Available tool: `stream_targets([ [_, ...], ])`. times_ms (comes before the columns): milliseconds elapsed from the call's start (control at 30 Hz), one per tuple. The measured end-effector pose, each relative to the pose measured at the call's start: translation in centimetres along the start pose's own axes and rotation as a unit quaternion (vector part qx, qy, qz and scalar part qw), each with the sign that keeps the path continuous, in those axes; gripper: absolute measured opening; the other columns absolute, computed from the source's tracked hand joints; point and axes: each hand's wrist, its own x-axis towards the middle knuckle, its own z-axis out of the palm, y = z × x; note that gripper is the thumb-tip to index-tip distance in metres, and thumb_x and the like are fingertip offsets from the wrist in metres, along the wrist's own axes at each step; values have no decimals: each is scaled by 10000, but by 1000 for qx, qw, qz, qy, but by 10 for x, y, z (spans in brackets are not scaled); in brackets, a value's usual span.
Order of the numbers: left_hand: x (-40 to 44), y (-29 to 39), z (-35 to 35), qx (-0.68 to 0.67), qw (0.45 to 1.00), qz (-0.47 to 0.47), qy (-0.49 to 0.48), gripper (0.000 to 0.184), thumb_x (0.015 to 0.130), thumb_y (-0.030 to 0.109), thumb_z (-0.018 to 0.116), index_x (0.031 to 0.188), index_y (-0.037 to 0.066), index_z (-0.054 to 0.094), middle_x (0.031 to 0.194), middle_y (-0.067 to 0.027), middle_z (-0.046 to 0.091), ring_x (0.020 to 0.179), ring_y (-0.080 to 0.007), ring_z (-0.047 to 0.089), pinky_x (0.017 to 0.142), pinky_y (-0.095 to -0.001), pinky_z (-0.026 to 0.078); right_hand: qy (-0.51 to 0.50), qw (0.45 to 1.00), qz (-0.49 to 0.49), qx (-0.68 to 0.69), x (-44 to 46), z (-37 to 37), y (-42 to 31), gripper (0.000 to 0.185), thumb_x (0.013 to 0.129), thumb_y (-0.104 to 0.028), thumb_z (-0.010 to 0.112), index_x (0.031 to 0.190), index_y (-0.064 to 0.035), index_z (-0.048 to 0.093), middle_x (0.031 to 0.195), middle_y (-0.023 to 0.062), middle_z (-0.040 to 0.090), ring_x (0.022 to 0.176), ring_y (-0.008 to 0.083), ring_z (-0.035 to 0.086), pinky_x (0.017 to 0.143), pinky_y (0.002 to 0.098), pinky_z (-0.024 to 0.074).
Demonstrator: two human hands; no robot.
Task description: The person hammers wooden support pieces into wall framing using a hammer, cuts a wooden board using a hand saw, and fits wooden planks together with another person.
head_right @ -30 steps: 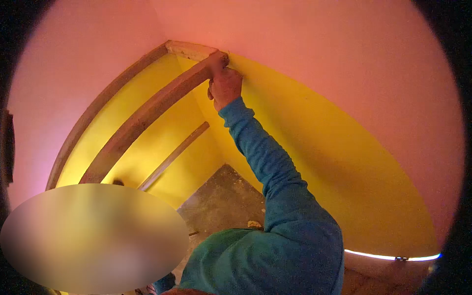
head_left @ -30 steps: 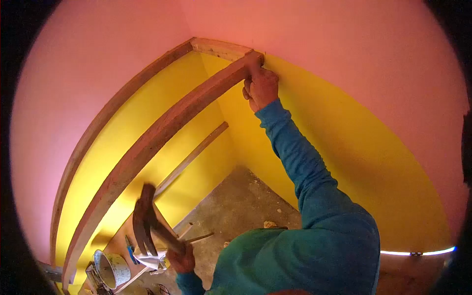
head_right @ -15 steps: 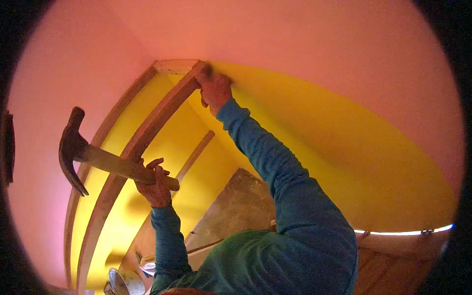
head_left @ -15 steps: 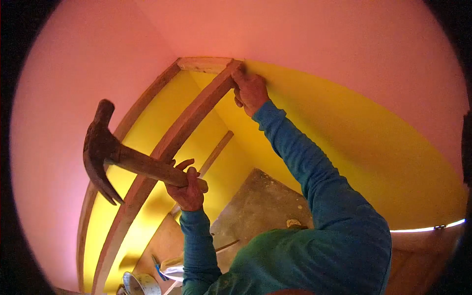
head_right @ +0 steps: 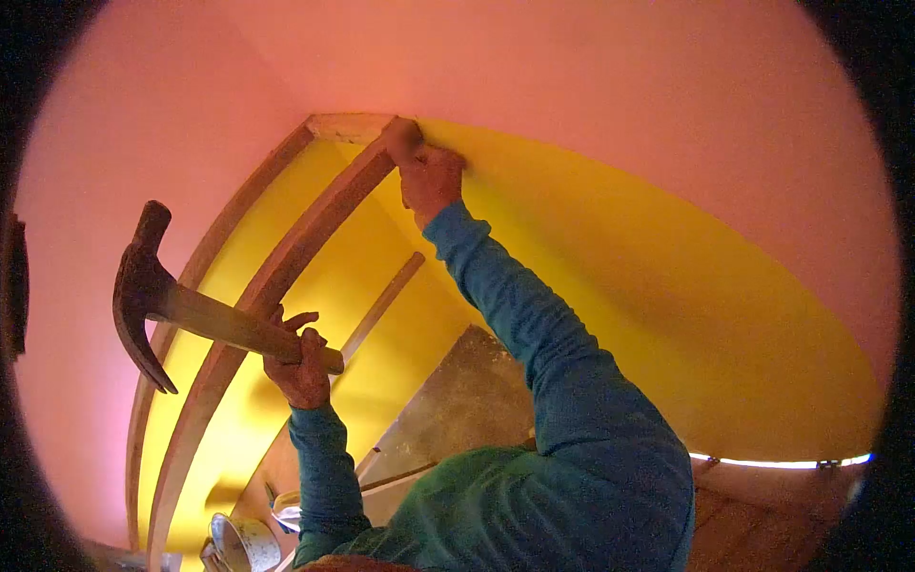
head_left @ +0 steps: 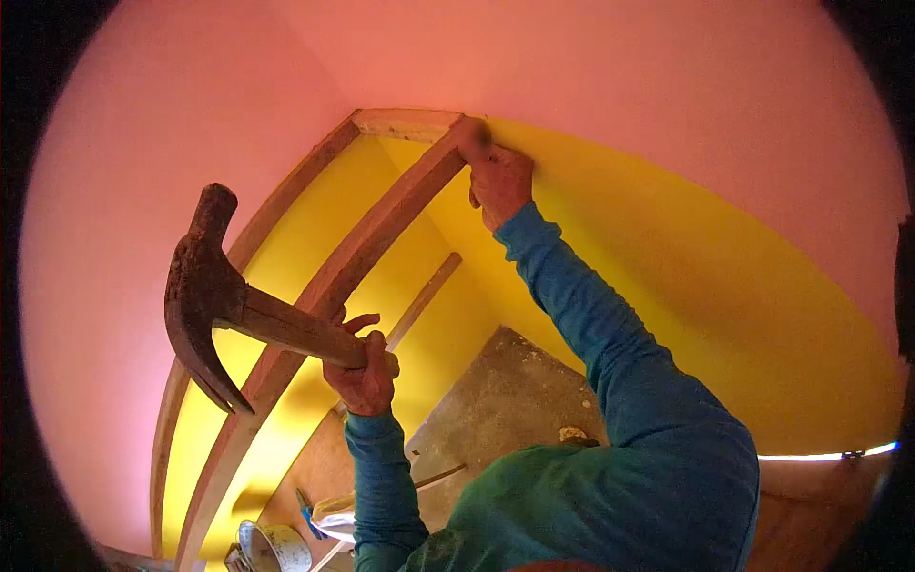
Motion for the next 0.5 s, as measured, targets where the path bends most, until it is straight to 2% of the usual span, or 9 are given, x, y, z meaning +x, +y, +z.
stream_targets([
  [67, 2, 4, 4, -10, 1000, 17, 9, 447, 810, 35, 602, 1209, -32, 413, 1001, -161, 602, 704, -118, 565, 565, -242, 436, 0, 1000, 6, 7, 1, -1, 1, 318, 818, -270, 668, 619, -61, 534, 473, -17, 400, 353, 92, 361, 308, 257, 294],
  [167, 4, 17, 10, -63, 998, -13, 5, 439, 802, 5, 582, 1204, -40, 411, 992, -172, 604, 587, -91, 541, 476, -222, 405, 14, 1000, 13, -4, -1, 1, -4, 324, 814, -267, 672, 613, -58, 527, 471, -20, 394, 356, 90, 365, 312, 256, 297],
  [300, 5, 18, 9, -43, 999, -15, -1, 434, 798, -3, 575, 1200, -33, 417, 947, -168, 609, 513, -68, 509, 421, -206, 374, 19, 1000, 0, -25, 3, 2, 1, 329, 812, -266, 674, 605, -60, 522, 472, -23, 390, 359, 87, 370, 315, 255, 300],
  [367, 5, 13, 8, -55, 998, 2, 6, 404, 791, 8, 589, 1168, -33, 449, 902, -158, 618, 517, -70, 515, 425, -207, 381, 19, 999, -11, -33, 5, 1, 5, 330, 812, -268, 673, 603, -61, 524, 474, -23, 392, 359, 87, 370, 316, 255, 300],
  [467, -16, -9, -16, -75, 986, -110, -104, 339, 777, 31, 620, 1096, -11, 512, 828, -115, 629, 523, -79, 519, 448, -225, 401, 13, 999, -22, -37, 12, -2, 13, 328, 816, -277, 670, 610, -61, 534, 477, -23, 394, 360, 85, 366, 318, 256, 293],
  [500, -37, -38, -24, -11, 988, -122, -92, 292, 752, 21, 634, 1032, 13, 551, 770, -73, 630, 586, -108, 552, 527, -250, 443, 9, 1000, -13, -26, 12, -2, 12, 327, 817, -281, 667, 613, -60, 538, 478, -23, 393, 360, 85, 364, 319, 255, 290],
])
